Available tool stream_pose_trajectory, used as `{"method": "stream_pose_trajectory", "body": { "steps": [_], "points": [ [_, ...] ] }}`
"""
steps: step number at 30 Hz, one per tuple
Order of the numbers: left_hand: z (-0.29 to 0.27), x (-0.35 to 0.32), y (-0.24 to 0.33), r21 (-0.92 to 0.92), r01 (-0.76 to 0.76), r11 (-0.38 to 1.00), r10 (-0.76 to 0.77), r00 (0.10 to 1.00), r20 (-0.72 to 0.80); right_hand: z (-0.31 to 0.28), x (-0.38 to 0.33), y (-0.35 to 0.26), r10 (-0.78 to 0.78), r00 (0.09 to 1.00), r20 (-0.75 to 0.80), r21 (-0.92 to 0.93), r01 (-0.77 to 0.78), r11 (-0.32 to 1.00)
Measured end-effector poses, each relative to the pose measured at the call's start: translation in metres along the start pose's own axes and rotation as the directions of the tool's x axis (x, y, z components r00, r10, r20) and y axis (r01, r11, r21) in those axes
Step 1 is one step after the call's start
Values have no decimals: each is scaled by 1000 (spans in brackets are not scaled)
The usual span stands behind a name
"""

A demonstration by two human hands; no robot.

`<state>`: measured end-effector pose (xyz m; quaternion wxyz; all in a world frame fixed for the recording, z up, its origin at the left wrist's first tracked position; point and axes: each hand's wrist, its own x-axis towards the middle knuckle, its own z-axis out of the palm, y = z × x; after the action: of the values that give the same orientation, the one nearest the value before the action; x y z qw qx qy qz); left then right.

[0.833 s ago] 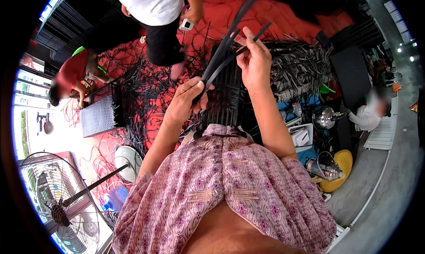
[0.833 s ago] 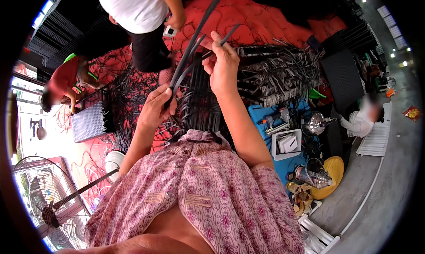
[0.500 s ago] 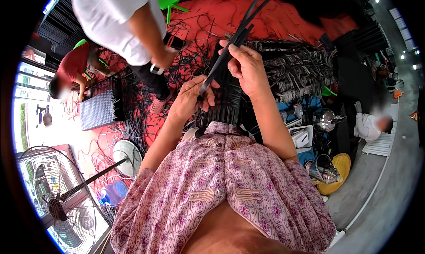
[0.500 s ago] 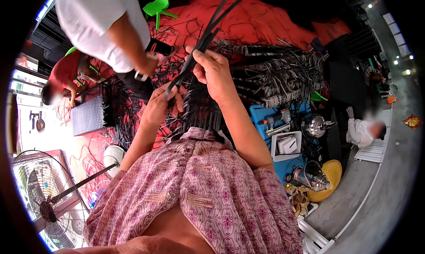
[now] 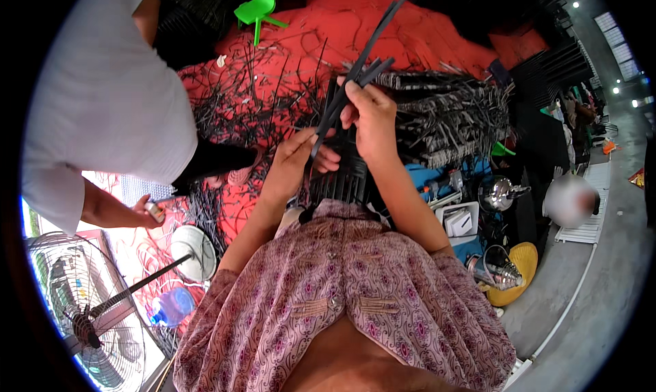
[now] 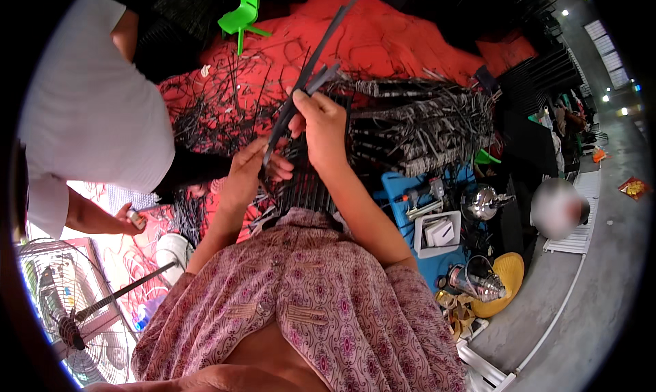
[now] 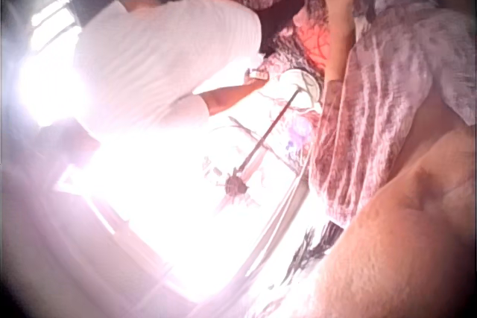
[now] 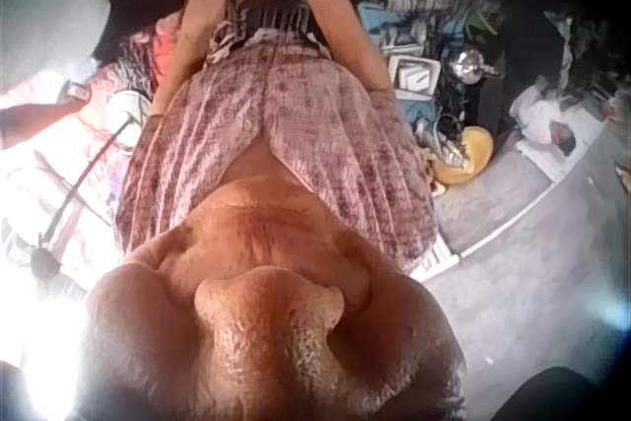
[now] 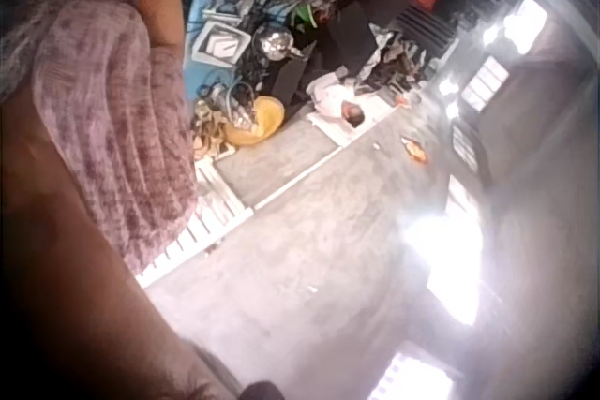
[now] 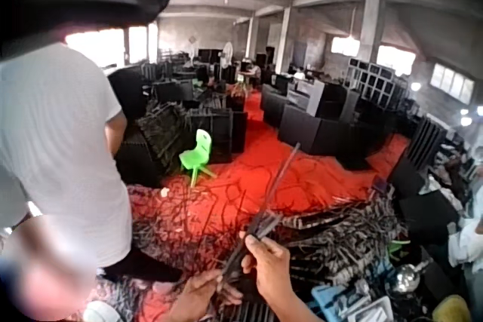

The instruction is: The person assembles a black plastic basket using a cordless nail gun. They align the basket frame and drive nails into the joints to secure the structure. The person also uses pliers to trim excess material from the basket frame. The task is performed in a workshop environment with piles of materials visible.

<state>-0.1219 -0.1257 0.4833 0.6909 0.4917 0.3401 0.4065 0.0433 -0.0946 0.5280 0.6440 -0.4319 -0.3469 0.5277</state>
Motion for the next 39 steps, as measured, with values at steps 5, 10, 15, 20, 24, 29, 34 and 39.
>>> {"method": "stream_pose_trajectory", "body": {
  "steps": [5, 10, 15, 20, 24, 29, 34, 39],
  "points": [
    [-2, 3, -1, -30, 10, 999, -10, 1000, -4, 7, 2, -4, -13, 999, -42, 9, 14, 1000],
    [-10, 1, -5, -132, 97, 986, -89, 994, 65, -7, 25, -26, -70, 995, -68, 74, 75, 994],
    [-9, 3, -5, -27, 80, 996, -78, 995, 54, -6, 25, -23, -103, 993, -62, 139, 110, 984],
    [-12, 4, -8, 131, -38, 991, 28, 996, 81, -6, 14, -15, -88, 992, -92, 22, 90, 996],
    [-7, 36, 41, 248, -342, 907, 380, 916, -128, 12, -6, -10, -84, 996, -38, -106, 80, 991],
    [11, 77, 73, 295, -449, 844, 495, 863, -103, 10, -9, 23, -155, 981, 115, -132, 169, 977],
    [20, 74, 60, 9, -439, 899, 430, 876, -220, 8, -24, 25, -77, 993, 94, -170, 92, 981],
    [0, 60, 55, 216, -274, 937, 319, 922, -217, -2, -10, 22, -27, 1000, -11, 34, 28, 999]
  ]
}}
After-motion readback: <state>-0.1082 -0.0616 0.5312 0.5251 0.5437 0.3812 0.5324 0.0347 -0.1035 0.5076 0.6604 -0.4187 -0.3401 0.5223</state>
